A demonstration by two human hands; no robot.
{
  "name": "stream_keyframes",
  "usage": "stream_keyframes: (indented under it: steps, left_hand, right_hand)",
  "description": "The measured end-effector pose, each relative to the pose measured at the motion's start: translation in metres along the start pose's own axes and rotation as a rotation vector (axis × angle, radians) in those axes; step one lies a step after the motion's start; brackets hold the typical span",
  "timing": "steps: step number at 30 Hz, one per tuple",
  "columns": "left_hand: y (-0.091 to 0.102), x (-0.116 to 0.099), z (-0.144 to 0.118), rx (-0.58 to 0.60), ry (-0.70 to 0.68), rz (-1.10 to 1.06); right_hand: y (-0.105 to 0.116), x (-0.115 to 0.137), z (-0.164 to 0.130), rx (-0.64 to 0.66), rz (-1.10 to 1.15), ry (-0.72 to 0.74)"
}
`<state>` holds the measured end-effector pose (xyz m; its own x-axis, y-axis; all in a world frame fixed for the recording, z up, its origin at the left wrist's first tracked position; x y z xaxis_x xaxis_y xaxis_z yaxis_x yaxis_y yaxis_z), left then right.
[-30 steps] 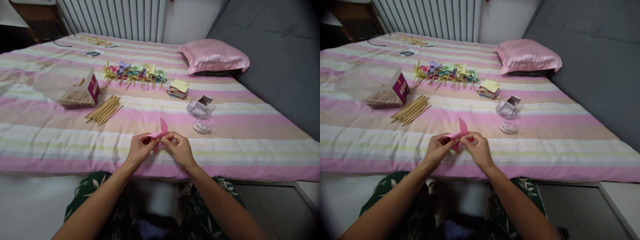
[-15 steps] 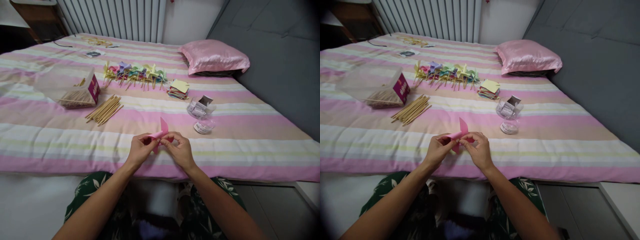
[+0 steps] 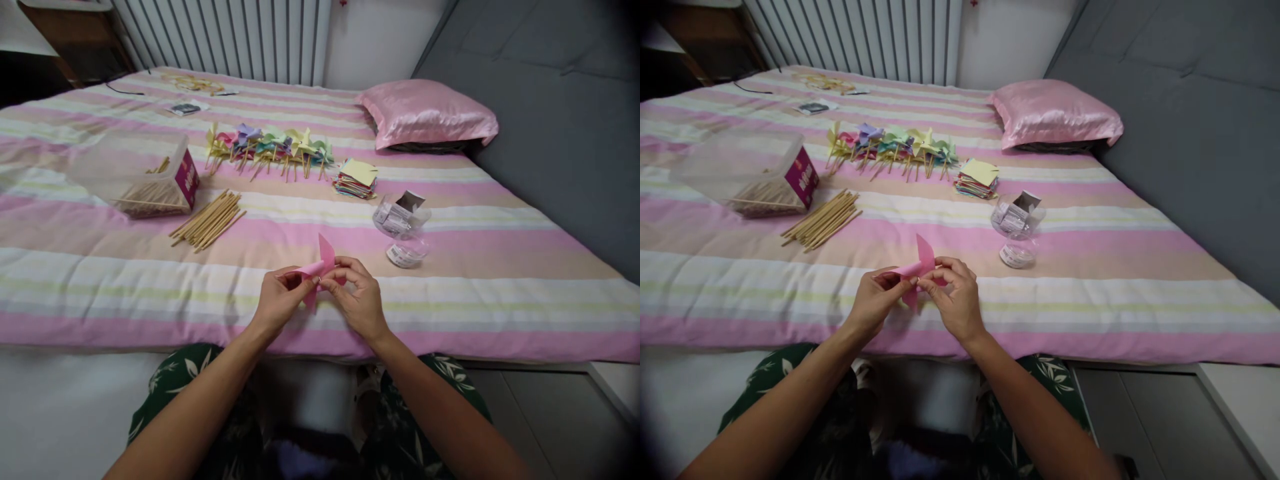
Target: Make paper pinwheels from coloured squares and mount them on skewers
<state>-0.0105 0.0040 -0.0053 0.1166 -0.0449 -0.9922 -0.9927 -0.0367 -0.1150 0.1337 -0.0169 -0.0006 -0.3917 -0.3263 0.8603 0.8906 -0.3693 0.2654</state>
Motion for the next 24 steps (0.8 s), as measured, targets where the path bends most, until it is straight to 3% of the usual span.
stream_keyframes:
  steps: [10,16,19,24]
  left_hand:
    - [0.0018,0.0003,0.0003,0.006,-0.093,0.09]
    - [0.0009,0.0004,-0.0005,0.028,-0.083,0.085]
    - [0.0007,0.0005,-0.0006,0.028,-0.086,0.099]
    - [0.0019,-0.0017,-0.0007,0.044,-0.119,0.167]
  right_hand:
    - [-0.0029,-0.0001,-0.0015,0.052,0.135,-0.125]
    - [-0.0069,-0.0048,-0.0041,-0.026,0.31,-0.275]
    - [-0.0087,-0.0059,-0.0041,0.041,0.377,-0.341]
    - [-0.0043,-0.0006,0.0002,0.122,0.247,-0.22]
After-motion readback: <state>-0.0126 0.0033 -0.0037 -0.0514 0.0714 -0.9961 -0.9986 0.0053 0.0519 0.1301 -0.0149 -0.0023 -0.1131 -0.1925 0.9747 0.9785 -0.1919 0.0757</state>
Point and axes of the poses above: each hand's wrist, its own z-axis towards the middle knuckle, its own y-axis out of the back of the hand, x = y × z, the point moved 2 cm from there along z, towards the middle knuckle, and after that the axes turned 9 degrees about -x, right-handed, at the moved point
